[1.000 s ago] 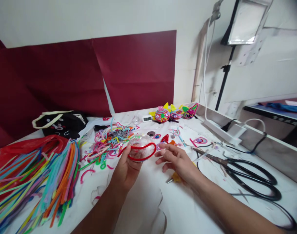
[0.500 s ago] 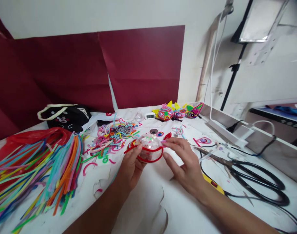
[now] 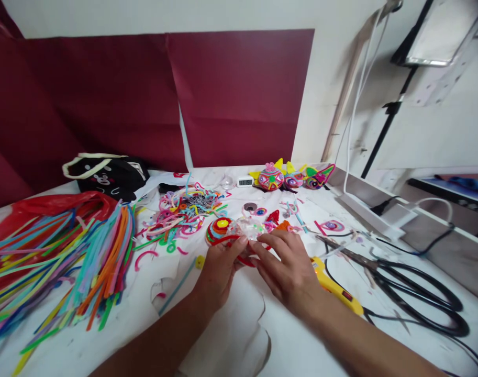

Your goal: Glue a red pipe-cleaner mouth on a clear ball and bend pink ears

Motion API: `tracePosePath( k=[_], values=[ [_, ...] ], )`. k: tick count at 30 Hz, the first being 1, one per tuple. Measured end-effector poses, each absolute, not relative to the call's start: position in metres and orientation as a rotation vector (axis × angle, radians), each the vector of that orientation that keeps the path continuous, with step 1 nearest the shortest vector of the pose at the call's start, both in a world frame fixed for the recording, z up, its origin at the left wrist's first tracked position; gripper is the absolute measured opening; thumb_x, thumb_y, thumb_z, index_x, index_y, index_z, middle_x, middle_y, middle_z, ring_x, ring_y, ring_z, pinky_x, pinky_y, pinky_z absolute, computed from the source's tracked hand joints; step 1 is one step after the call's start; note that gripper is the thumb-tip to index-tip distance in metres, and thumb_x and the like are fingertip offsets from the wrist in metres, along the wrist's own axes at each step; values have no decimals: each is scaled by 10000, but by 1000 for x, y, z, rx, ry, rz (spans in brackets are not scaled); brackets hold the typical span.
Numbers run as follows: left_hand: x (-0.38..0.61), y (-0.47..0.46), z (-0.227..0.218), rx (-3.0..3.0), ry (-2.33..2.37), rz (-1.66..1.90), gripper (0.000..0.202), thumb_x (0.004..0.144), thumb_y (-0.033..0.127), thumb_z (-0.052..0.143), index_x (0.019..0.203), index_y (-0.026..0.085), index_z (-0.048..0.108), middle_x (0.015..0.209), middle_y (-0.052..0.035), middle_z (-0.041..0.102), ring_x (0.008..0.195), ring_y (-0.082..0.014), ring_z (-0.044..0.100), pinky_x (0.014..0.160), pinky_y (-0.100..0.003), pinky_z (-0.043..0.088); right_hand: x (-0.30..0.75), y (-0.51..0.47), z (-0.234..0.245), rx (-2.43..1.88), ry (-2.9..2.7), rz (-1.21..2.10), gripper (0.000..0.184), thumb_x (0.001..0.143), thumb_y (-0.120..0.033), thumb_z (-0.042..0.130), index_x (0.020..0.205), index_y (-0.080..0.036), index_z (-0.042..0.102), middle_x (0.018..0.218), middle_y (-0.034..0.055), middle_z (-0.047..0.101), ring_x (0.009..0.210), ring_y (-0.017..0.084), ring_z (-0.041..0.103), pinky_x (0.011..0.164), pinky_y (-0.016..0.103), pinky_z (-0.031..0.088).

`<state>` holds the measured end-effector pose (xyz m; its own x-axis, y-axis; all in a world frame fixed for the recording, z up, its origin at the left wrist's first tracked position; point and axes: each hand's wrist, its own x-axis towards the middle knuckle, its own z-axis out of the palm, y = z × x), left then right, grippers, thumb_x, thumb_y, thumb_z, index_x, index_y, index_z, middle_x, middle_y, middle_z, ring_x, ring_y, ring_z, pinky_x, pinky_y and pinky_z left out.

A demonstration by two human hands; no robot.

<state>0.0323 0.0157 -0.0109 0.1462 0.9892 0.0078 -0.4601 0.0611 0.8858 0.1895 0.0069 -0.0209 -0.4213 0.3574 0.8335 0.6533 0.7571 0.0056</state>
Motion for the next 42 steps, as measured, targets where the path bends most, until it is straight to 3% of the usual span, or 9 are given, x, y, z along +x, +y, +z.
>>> tracePosePath(
  k=[12,22,39,42],
  values=[
    [35,14,-6,877,785,1306,174,750,281,735,761,111,700,691,-50,690,663,-137,621,652,-245,512,189,6,-25,-819,-2115,-545,351,896,-162,572,1242,-107,554,1129,140,643,1053,274,522,832,440,449],
    [36,12,-2,842,777,1332,237,765,307,703,635,113,660,598,-21,663,563,-101,591,585,-205,493,188,3,-25,-799,-2103,-549,356,866,-127,611,1214,-78,552,1128,156,641,1042,296,514,813,449,438],
    [35,13,-6,843,768,1342,224,808,345,675,763,126,694,664,-38,696,606,-134,634,605,-233,518,187,0,-24,-818,-2106,-528,339,885,-148,586,1216,-90,540,1116,153,648,1036,286,519,825,463,443],
    [35,13,-5,824,796,1348,245,777,356,707,715,120,686,646,-38,691,598,-129,629,609,-230,521,186,-1,-25,-824,-2105,-523,342,882,-150,589,1215,-87,543,1117,153,646,1030,289,524,820,461,439]
  ],
)
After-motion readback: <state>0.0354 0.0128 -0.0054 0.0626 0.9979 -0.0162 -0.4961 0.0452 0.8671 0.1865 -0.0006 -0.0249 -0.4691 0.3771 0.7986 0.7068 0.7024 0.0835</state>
